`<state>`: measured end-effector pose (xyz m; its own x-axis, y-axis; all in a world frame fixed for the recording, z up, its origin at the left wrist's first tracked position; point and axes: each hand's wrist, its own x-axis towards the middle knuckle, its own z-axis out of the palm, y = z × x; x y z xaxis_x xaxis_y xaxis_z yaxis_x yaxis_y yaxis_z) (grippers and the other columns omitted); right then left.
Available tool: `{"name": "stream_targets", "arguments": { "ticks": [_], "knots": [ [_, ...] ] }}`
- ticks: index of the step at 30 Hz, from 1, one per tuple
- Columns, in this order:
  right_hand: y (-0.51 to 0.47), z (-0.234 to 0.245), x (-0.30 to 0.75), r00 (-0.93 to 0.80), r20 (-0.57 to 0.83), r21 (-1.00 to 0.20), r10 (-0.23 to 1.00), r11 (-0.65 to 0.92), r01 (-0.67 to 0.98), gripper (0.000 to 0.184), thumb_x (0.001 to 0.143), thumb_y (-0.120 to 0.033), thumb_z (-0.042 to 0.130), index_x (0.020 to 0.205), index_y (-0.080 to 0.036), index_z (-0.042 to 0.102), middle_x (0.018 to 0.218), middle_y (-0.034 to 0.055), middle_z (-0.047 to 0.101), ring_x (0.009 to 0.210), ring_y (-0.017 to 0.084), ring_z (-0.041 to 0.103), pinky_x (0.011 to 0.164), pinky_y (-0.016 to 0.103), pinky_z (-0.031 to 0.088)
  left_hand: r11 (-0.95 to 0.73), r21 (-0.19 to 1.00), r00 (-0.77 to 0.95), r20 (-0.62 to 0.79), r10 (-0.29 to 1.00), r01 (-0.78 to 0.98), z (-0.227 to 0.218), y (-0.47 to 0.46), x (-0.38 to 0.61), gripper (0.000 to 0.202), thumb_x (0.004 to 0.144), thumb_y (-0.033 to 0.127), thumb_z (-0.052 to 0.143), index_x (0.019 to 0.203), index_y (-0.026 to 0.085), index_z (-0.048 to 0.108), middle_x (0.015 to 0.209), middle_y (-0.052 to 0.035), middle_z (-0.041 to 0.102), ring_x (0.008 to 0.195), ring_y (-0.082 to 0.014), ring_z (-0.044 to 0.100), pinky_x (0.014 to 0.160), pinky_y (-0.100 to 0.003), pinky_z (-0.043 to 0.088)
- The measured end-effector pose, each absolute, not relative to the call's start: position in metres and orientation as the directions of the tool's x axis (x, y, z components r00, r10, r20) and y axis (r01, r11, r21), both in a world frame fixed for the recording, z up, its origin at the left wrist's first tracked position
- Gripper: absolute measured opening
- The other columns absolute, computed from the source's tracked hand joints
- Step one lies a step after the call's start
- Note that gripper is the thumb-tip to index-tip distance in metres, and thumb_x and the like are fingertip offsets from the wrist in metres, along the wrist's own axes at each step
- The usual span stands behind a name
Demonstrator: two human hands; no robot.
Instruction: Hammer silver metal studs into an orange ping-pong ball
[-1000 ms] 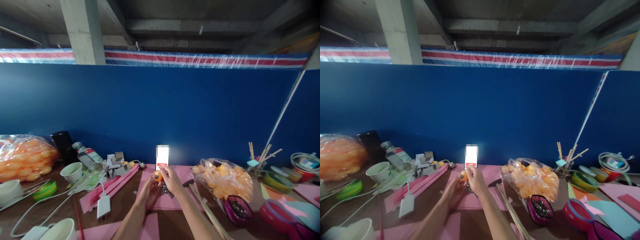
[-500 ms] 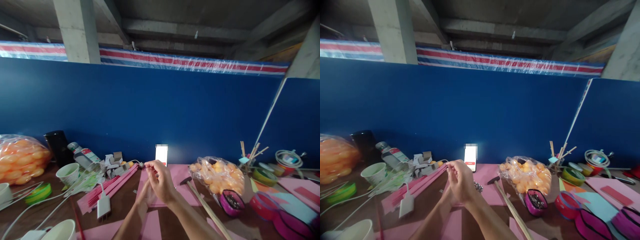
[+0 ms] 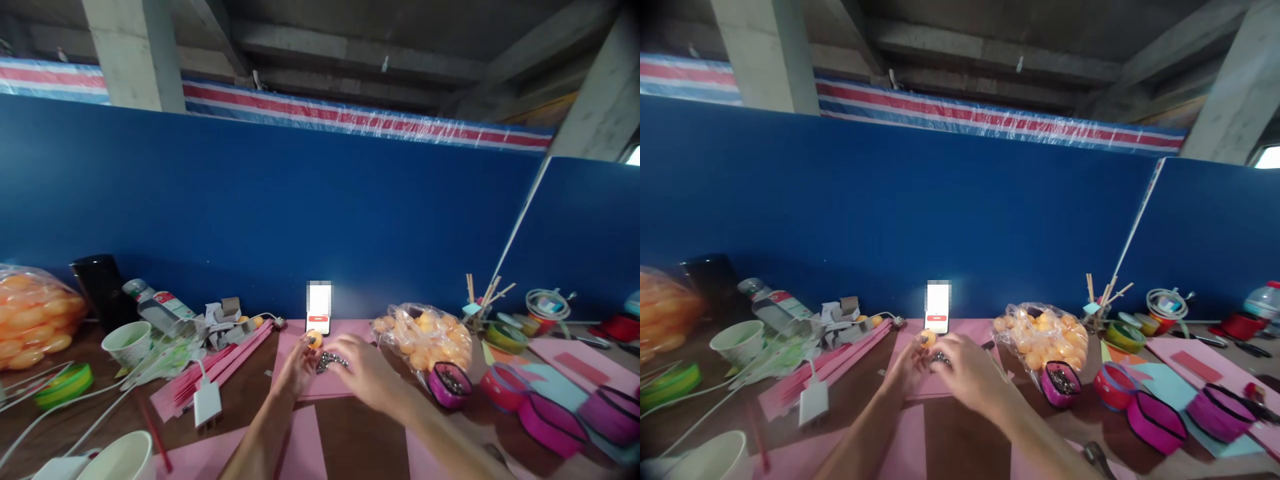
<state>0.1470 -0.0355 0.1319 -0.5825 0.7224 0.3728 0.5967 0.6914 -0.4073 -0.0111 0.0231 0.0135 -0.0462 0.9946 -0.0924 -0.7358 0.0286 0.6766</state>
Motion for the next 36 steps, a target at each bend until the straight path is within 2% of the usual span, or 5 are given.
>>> {"name": "stream_targets", "arguments": {
  "ticks": [5, 9, 20, 30, 36],
  "knots": [
    [-0.016, 0.056, 0.243, -0.299, 0.122, -0.174, 0.946, 0.317, 0.932, 0.014, 0.075, -0.021, 0.051, 0.087, -0.017, 0.059, 0.091, 0.0084, 0.057, 0.085, 0.021, 0.055, 0.074, 0.029, 0.039, 0.105, 0.595, 0.022, -0.144, 0.989, -0.797, 0.003, 0.03, -0.009, 0.025, 0.074, 0.025, 0.06, 0.094, 0.011, 0.057, 0.078, -0.0089, 0.064, 0.064, -0.0105, 0.06, 0.063, -0.02, 0.051],
    [-0.026, 0.027, 0.276, -0.233, 0.101, -0.198, 0.967, 0.249, 0.948, 0.016, 0.078, -0.026, 0.046, 0.088, -0.019, 0.057, 0.089, 0.0068, 0.057, 0.084, 0.02, 0.055, 0.073, 0.028, 0.038, 0.068, 0.599, 0.004, -0.107, 0.994, -0.798, 0.005, 0.027, -0.01, 0.034, 0.072, 0.026, 0.062, 0.103, 0.014, 0.055, 0.078, -0.0072, 0.064, 0.068, -0.0115, 0.062, 0.061, -0.02, 0.051],
    [-0.027, 0.031, 0.273, -0.223, 0.186, -0.285, 0.957, 0.269, 0.92, 0.015, 0.081, -0.023, 0.038, 0.082, -0.019, 0.052, 0.084, 0.0058, 0.057, 0.08, 0.019, 0.054, 0.07, 0.028, 0.038, 0.036, 0.66, 0.072, 0.027, 0.997, -0.75, 0.009, 0.021, -0.01, 0.048, 0.069, 0.023, 0.066, 0.115, 0.02, 0.05, 0.078, -0.0036, 0.061, 0.066, -0.0086, 0.059, 0.061, -0.018, 0.047],
    [-0.052, 0.064, 0.227, -0.233, 0.109, -0.711, 0.966, 0.239, 0.661, 0.035, 0.089, -0.04, 0.022, 0.092, -0.019, 0.05, 0.062, -0.0001, 0.057, 0.048, 0.012, 0.053, 0.041, 0.021, 0.037, 0.003, 0.754, 0.084, 0.069, 0.994, -0.657, 0.007, 0.021, -0.006, 0.047, 0.062, 0.018, 0.071, 0.107, 0.02, 0.057, 0.085, -0.003, 0.06, 0.068, -0.0081, 0.055, 0.063, -0.019, 0.043],
    [-0.065, 0.083, 0.201, -0.35, 0.281, -0.621, 0.894, 0.447, 0.644, 0.024, 0.089, -0.029, 0.028, 0.1, -0.021, 0.048, 0.076, 0.0021, 0.06, 0.056, 0.012, 0.055, 0.058, 0.025, 0.043, 0.01, 0.806, 0.055, 0.028, 0.998, -0.592, 0.003, 0.023, -0.006, 0.051, 0.058, 0.019, 0.073, 0.107, 0.022, 0.057, 0.088, -0.0032, 0.061, 0.071, -0.0107, 0.056, 0.065, -0.022, 0.043]
  ]
}}
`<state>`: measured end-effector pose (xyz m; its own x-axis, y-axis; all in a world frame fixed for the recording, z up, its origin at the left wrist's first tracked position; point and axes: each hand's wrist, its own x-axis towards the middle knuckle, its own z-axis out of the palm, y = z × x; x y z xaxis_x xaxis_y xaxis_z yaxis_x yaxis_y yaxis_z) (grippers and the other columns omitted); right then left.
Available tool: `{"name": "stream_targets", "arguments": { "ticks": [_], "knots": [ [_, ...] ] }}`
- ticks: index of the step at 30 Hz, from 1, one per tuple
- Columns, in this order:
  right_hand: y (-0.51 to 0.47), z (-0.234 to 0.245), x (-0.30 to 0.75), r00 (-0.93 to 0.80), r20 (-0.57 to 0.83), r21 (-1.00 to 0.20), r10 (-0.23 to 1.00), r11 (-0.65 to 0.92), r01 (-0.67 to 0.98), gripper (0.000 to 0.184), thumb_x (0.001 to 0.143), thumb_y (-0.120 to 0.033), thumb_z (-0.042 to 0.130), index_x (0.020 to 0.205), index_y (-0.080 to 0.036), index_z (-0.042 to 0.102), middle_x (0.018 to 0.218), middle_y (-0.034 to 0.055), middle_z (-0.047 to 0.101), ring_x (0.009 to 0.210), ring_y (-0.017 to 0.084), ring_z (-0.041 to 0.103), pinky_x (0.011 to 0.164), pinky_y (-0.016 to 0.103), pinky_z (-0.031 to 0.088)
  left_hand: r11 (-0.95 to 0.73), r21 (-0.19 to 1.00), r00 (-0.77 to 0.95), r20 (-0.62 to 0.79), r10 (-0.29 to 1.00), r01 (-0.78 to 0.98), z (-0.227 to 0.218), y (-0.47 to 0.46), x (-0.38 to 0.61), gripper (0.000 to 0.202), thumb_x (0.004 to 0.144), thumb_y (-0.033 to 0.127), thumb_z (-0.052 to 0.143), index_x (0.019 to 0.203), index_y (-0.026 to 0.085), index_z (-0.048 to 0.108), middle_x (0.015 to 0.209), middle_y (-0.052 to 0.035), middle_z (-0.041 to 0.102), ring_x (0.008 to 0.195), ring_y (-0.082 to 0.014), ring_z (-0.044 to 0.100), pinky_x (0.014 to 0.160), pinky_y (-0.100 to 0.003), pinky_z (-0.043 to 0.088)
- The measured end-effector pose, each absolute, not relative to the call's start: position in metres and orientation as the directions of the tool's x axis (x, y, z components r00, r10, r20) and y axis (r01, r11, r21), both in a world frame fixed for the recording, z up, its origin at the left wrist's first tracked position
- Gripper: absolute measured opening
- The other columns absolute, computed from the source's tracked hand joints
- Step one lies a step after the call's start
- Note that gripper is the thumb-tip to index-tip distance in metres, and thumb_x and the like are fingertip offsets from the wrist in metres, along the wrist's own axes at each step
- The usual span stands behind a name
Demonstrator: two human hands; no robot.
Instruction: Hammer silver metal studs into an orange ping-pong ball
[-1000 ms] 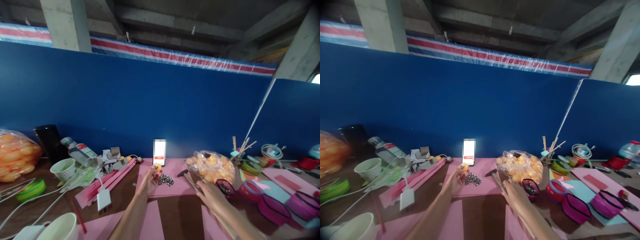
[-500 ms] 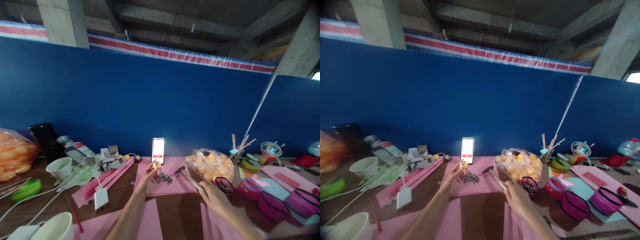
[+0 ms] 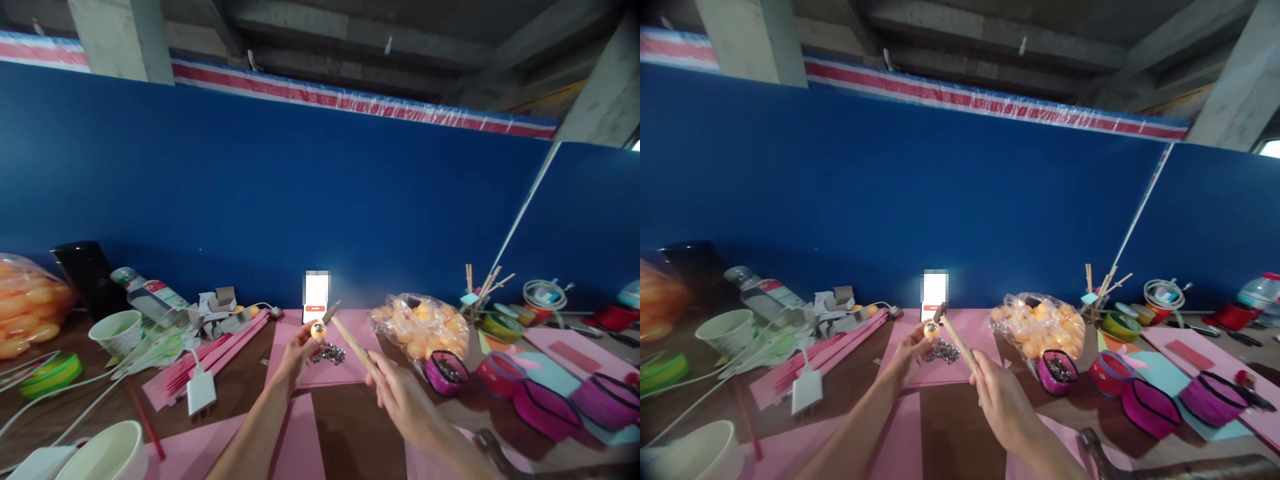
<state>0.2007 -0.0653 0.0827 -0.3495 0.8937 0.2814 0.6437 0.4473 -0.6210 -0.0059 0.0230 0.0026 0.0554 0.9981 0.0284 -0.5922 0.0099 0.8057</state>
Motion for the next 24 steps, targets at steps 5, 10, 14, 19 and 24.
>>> {"name": "stream_targets", "arguments": {
  "ticks": [5, 10, 14, 19, 24],
  "knots": [
    [-0.0628, 0.0862, 0.1944, -0.391, 0.285, -0.544, 0.875, 0.484, 0.686, 0.023, 0.087, -0.023, 0.031, 0.101, -0.021, 0.05, 0.076, 0.0024, 0.061, 0.061, 0.014, 0.057, 0.063, 0.027, 0.042, -0.03, 0.822, 0.057, 0.076, 0.995, -0.568, -0.0006, 0.0252, -0.0054, 0.05, 0.056, 0.02, 0.074, 0.104, 0.018, 0.06, 0.084, -0.0046, 0.061, 0.064, -0.0098, 0.054, 0.06, -0.021, 0.04],
    [-0.061, 0.0872, 0.1943, -0.396, 0.307, -0.511, 0.865, 0.501, 0.699, 0.024, 0.087, -0.021, 0.03, 0.103, -0.021, 0.048, 0.077, 0.003, 0.061, 0.064, 0.015, 0.057, 0.063, 0.027, 0.041, -0.019, 0.833, 0.041, 0.051, 0.998, -0.553, 0.0001, 0.0254, -0.0043, 0.052, 0.056, 0.02, 0.074, 0.105, 0.019, 0.059, 0.085, -0.0042, 0.061, 0.064, -0.0101, 0.054, 0.06, -0.022, 0.04],
    [-0.0613, 0.0899, 0.1923, -0.439, 0.265, -0.499, 0.858, 0.512, 0.699, 0.024, 0.088, -0.021, 0.028, 0.099, -0.02, 0.049, 0.075, 0.0026, 0.06, 0.064, 0.015, 0.057, 0.059, 0.027, 0.04, -0.016, 0.841, 0.08, 0.07, 0.994, -0.54, 0.0015, 0.025, -0.0038, 0.049, 0.057, 0.019, 0.073, 0.104, 0.018, 0.06, 0.087, -0.005, 0.061, 0.063, -0.0096, 0.053, 0.059, -0.022, 0.04],
    [-0.0596, 0.0865, 0.1903, -0.399, 0.297, -0.512, 0.867, 0.498, 0.7, 0.024, 0.088, -0.022, 0.028, 0.1, -0.02, 0.049, 0.075, 0.0023, 0.06, 0.061, 0.014, 0.057, 0.058, 0.026, 0.04, -0.009, 0.833, 0.056, 0.048, 0.997, -0.553, 0.0015, 0.0248, -0.0035, 0.05, 0.055, 0.02, 0.074, 0.103, 0.019, 0.061, 0.083, -0.0028, 0.061, 0.06, -0.0081, 0.052, 0.057, -0.02, 0.039],
    [-0.0581, 0.0869, 0.1922, -0.396, 0.253, -0.564, 0.883, 0.467, 0.681, 0.023, 0.089, -0.026, 0.029, 0.095, -0.02, 0.05, 0.069, -0.0002, 0.06, 0.053, 0.012, 0.054, 0.056, 0.025, 0.04, 0.013, 0.817, 0.075, 0.037, 0.997, -0.576, 0.0005, 0.0249, -0.0044, 0.049, 0.056, 0.018, 0.074, 0.103, 0.02, 0.061, 0.085, -0.0033, 0.061, 0.065, -0.0095, 0.055, 0.062, -0.022, 0.041]
  ]
}}
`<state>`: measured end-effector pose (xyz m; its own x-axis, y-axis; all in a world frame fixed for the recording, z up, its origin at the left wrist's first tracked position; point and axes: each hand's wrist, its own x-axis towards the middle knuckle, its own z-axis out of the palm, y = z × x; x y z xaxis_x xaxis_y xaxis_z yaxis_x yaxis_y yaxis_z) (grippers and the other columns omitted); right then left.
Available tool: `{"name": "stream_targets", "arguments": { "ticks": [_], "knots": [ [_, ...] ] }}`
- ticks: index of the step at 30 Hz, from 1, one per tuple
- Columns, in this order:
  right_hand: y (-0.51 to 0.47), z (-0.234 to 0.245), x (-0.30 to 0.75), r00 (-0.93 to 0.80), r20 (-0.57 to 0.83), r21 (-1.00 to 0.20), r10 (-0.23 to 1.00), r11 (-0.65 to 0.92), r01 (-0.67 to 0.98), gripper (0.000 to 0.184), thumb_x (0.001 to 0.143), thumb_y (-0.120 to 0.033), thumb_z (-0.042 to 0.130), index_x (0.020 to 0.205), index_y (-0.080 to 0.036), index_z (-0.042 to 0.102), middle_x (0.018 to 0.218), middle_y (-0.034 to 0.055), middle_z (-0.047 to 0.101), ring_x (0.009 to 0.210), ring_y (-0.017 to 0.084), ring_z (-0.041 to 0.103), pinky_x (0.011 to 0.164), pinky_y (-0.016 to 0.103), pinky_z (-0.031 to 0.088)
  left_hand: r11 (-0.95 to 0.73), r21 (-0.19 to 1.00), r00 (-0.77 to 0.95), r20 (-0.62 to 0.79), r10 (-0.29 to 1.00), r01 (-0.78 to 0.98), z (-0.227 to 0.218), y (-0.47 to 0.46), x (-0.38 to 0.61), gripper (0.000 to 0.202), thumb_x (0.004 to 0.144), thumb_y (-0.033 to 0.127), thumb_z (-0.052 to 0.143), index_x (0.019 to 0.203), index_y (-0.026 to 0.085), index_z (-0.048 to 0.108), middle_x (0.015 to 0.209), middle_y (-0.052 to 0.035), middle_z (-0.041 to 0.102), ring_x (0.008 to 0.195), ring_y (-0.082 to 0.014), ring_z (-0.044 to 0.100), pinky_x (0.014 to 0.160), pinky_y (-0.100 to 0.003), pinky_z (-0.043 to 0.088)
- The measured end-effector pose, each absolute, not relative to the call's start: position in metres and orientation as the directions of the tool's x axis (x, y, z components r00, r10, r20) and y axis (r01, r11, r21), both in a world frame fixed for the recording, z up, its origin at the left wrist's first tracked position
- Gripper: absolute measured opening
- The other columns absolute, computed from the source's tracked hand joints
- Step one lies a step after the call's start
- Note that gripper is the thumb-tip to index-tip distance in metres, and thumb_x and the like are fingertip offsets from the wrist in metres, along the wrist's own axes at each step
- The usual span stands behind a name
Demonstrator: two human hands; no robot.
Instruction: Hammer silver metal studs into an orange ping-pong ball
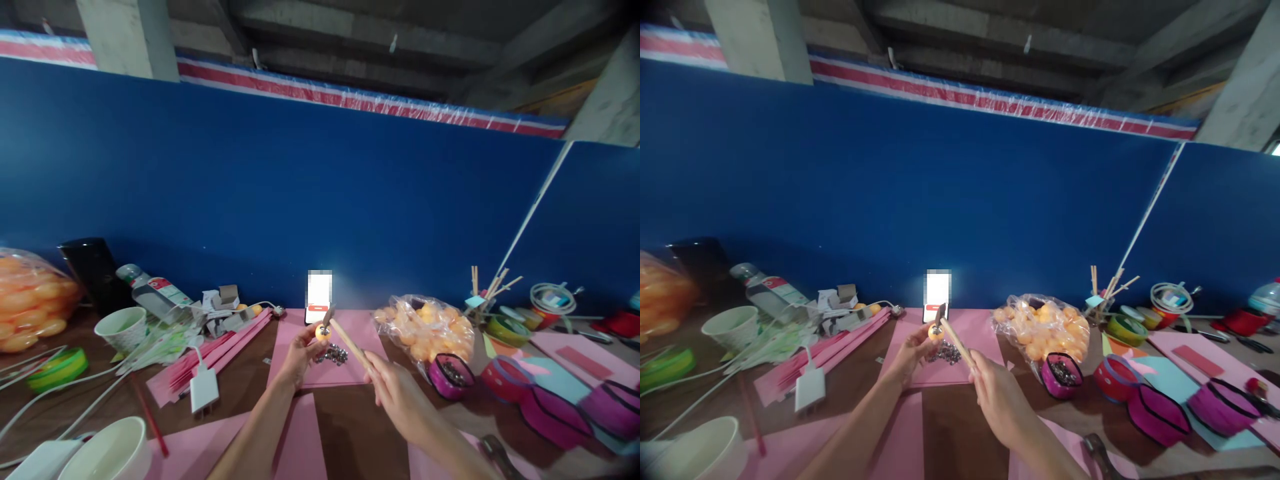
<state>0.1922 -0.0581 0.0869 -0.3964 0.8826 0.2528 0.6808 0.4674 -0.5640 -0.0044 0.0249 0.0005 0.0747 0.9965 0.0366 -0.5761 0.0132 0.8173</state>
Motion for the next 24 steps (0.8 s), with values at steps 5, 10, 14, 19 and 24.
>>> {"name": "stream_targets", "arguments": {
  "ticks": [5, 10, 14, 19, 24],
  "knots": [
    [-0.06, 0.085, 0.194, -0.367, 0.221, -0.633, 0.904, 0.419, 0.651, 0.024, 0.09, -0.031, 0.027, 0.095, -0.021, 0.048, 0.071, -0.0018, 0.059, 0.051, 0.01, 0.053, 0.053, 0.023, 0.039, -0.012, 0.811, 0.061, 0.059, 0.996, -0.584, 0.002, 0.024, -0.006, 0.052, 0.058, 0.019, 0.072, 0.109, 0.02, 0.058, 0.088, -0.0054, 0.061, 0.073, -0.013, 0.057, 0.067, -0.025, 0.043],
    [-0.059, 0.071, 0.193, -0.334, 0.215, -0.667, 0.918, 0.388, 0.637, 0.027, 0.09, -0.033, 0.026, 0.104, -0.023, 0.047, 0.075, -0.0014, 0.059, 0.05, 0.01, 0.052, 0.051, 0.023, 0.04, 0.002, 0.8, 0.074, 0.053, 0.996, -0.6, 0.003, 0.023, -0.005, 0.047, 0.059, 0.02, 0.072, 0.105, 0.019, 0.06, 0.084, -0.005, 0.062, 0.069, -0.0114, 0.056, 0.065, -0.023, 0.042],
    [-0.058, 0.075, 0.192, -0.337, 0.226, -0.661, 0.914, 0.398, 0.636, 0.028, 0.09, -0.033, 0.026, 0.101, -0.021, 0.049, 0.074, -0.0007, 0.06, 0.05, 0.01, 0.053, 0.051, 0.022, 0.04, 0.014, 0.806, 0.087, 0.046, 0.995, -0.592, 0.005, 0.022, -0.005, 0.045, 0.059, 0.02, 0.072, 0.103, 0.02, 0.061, 0.085, -0.0046, 0.061, 0.071, -0.0116, 0.056, 0.067, -0.024, 0.042],
    [-0.058, 0.084, 0.19, -0.392, 0.205, -0.609, 0.897, 0.431, 0.666, 0.026, 0.09, -0.029, 0.026, 0.092, -0.02, 0.05, 0.069, -0.0014, 0.059, 0.049, 0.01, 0.052, 0.056, 0.024, 0.04, -0.004, 0.827, 0.084, 0.062, 0.995, -0.562, 0.008, 0.022, -0.004, 0.047, 0.057, 0.021, 0.073, 0.102, 0.019, 0.061, 0.084, -0.0046, 0.062, 0.063, -0.0094, 0.053, 0.061, -0.022, 0.04],
    [-0.058, 0.084, 0.188, -0.386, 0.247, -0.58, 0.889, 0.455, 0.675, 0.022, 0.089, -0.025, 0.028, 0.098, -0.02, 0.047, 0.074, -0.0004, 0.059, 0.056, 0.011, 0.054, 0.057, 0.024, 0.04, -0.014, 0.844, 0.099, 0.08, 0.992, -0.537, 0.009, 0.022, -0.004, 0.053, 0.055, 0.023, 0.074, 0.106, 0.017, 0.06, 0.082, -0.0051, 0.062, 0.06, -0.0085, 0.052, 0.058, -0.022, 0.038]
  ]
}}
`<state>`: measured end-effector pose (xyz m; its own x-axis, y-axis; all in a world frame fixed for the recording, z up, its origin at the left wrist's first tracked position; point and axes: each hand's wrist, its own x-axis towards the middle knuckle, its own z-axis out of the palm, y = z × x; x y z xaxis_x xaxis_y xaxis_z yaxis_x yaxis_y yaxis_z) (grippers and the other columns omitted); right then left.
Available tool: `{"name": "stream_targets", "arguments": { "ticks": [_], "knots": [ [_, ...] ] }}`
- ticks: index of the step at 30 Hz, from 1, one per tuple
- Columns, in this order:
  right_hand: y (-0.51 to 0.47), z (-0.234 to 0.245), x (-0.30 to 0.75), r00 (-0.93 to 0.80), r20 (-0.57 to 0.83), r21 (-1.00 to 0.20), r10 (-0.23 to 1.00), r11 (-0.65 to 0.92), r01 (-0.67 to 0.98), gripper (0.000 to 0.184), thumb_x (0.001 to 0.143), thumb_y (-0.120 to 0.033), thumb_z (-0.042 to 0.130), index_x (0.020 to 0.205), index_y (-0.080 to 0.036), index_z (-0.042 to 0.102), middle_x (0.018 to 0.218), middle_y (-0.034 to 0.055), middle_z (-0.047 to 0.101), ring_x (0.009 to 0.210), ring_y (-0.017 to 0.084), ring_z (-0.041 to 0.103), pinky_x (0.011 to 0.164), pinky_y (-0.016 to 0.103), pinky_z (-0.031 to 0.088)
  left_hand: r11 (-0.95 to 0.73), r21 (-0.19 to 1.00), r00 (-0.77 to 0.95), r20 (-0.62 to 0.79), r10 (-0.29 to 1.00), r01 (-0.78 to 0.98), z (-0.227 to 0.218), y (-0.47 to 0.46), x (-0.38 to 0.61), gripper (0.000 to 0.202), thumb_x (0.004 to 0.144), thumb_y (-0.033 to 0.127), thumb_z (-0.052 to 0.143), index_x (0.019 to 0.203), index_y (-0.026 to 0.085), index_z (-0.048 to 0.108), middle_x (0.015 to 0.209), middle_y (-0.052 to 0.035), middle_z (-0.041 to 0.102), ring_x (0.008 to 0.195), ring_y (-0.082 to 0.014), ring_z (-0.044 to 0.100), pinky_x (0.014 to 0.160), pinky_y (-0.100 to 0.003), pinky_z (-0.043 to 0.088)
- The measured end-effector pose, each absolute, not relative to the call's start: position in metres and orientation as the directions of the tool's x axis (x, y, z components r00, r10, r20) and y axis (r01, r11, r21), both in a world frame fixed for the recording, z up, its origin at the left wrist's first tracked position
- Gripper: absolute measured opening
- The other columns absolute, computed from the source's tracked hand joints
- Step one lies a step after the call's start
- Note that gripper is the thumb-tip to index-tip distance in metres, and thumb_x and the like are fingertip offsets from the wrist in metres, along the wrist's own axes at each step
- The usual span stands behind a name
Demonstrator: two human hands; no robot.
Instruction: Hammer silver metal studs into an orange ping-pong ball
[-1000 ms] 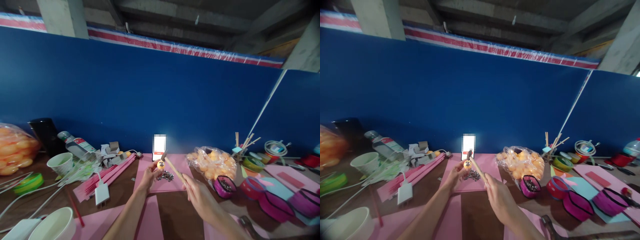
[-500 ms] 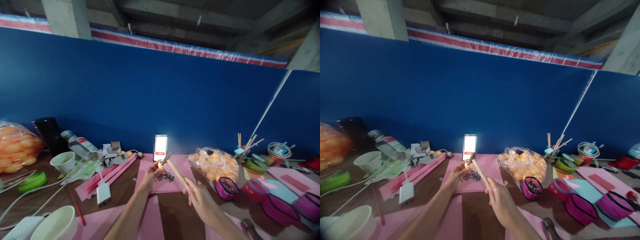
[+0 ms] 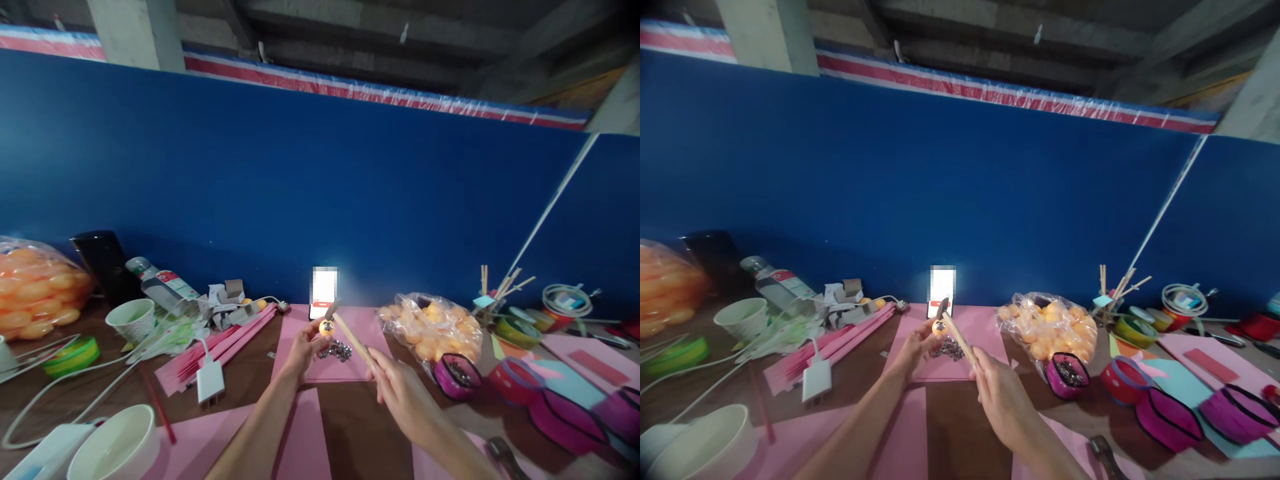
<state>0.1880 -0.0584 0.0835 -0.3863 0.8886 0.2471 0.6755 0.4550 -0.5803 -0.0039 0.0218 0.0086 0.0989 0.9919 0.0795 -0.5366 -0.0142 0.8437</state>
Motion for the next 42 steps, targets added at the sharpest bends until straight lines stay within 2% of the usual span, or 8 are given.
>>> {"name": "stream_targets", "arguments": {
  "ticks": [6, 12, 17, 22, 27, 32, 42],
  "knots": [
    [-0.059, 0.089, 0.183, -0.408, 0.235, -0.562, 0.882, 0.465, 0.684, 0.023, 0.09, -0.026, 0.027, 0.092, -0.02, 0.049, 0.067, -0.0011, 0.058, 0.055, 0.012, 0.054, 0.057, 0.024, 0.038, -0.001, 0.842, 0.104, 0.068, 0.992, -0.54, 0.004, 0.023, -0.004, 0.048, 0.055, 0.022, 0.074, 0.102, 0.019, 0.061, 0.087, -0.0047, 0.062, 0.068, -0.0109, 0.055, 0.065, -0.023, 0.041],
    [-0.057, 0.087, 0.185, -0.4, 0.219, -0.578, 0.89, 0.448, 0.682, 0.026, 0.09, -0.029, 0.026, 0.09, -0.02, 0.05, 0.065, -0.0018, 0.057, 0.05, 0.011, 0.052, 0.056, 0.023, 0.038, -0.017, 0.856, 0.114, 0.089, 0.989, -0.517, 0.004, 0.024, -0.004, 0.041, 0.057, 0.019, 0.073, 0.097, 0.017, 0.062, 0.083, -0.0043, 0.061, 0.065, -0.0092, 0.053, 0.062, -0.022, 0.041],
    [-0.056, 0.084, 0.185, -0.373, 0.226, -0.617, 0.9, 0.429, 0.66, 0.028, 0.091, -0.031, 0.025, 0.097, -0.02, 0.05, 0.067, -0.0014, 0.059, 0.052, 0.011, 0.054, 0.056, 0.023, 0.039, 0.008, 0.87, 0.14, 0.07, 0.988, -0.494, 0.008, 0.021, -0.005, 0.043, 0.061, 0.022, 0.07, 0.103, 0.017, 0.059, 0.088, -0.0062, 0.062, 0.07, -0.0112, 0.055, 0.063, -0.022, 0.041],
    [-0.056, 0.083, 0.183, -0.394, 0.208, -0.619, 0.895, 0.432, 0.655, 0.029, 0.09, -0.032, 0.026, 0.096, -0.019, 0.052, 0.063, -0.0013, 0.058, 0.048, 0.01, 0.052, 0.053, 0.022, 0.038, -0.001, 0.872, 0.106, 0.061, 0.992, -0.489, 0.009, 0.02, -0.004, 0.038, 0.057, 0.024, 0.074, 0.091, 0.014, 0.062, 0.076, -0.0041, 0.062, 0.057, -0.0083, 0.052, 0.053, -0.019, 0.037],
    [-0.057, 0.079, 0.186, -0.345, 0.247, -0.649, 0.905, 0.419, 0.635, 0.032, 0.09, -0.033, 0.025, 0.106, -0.019, 0.049, 0.068, -0.0001, 0.059, 0.053, 0.011, 0.054, 0.058, 0.024, 0.041, 0.001, 0.831, 0.082, 0.054, 0.995, -0.557, 0.01, 0.02, -0.004, 0.039, 0.06, 0.024, 0.072, 0.096, 0.015, 0.06, 0.079, -0.0047, 0.061, 0.067, -0.011, 0.055, 0.063, -0.022, 0.042],
    [-0.058, 0.071, 0.19, -0.351, 0.186, -0.683, 0.918, 0.378, 0.625, 0.031, 0.09, -0.034, 0.025, 0.106, -0.021, 0.048, 0.076, -0.0002, 0.06, 0.05, 0.01, 0.053, 0.053, 0.022, 0.041, 0.01, 0.822, 0.093, 0.052, 0.994, -0.569, 0.008, 0.021, -0.005, 0.031, 0.063, 0.025, 0.07, 0.09, 0.014, 0.061, 0.072, -0.0032, 0.059, 0.064, -0.0093, 0.055, 0.062, -0.021, 0.043],
    [-0.058, 0.075, 0.19, -0.353, 0.199, -0.671, 0.914, 0.39, 0.631, 0.031, 0.09, -0.035, 0.025, 0.106, -0.021, 0.048, 0.075, -0.0006, 0.06, 0.049, 0.009, 0.053, 0.055, 0.022, 0.041, 0.007, 0.825, 0.087, 0.051, 0.995, -0.565, 0.005, 0.023, -0.005, 0.029, 0.063, 0.024, 0.07, 0.087, 0.013, 0.06, 0.072, -0.0026, 0.058, 0.063, -0.0085, 0.054, 0.06, -0.02, 0.043]
  ]
}}
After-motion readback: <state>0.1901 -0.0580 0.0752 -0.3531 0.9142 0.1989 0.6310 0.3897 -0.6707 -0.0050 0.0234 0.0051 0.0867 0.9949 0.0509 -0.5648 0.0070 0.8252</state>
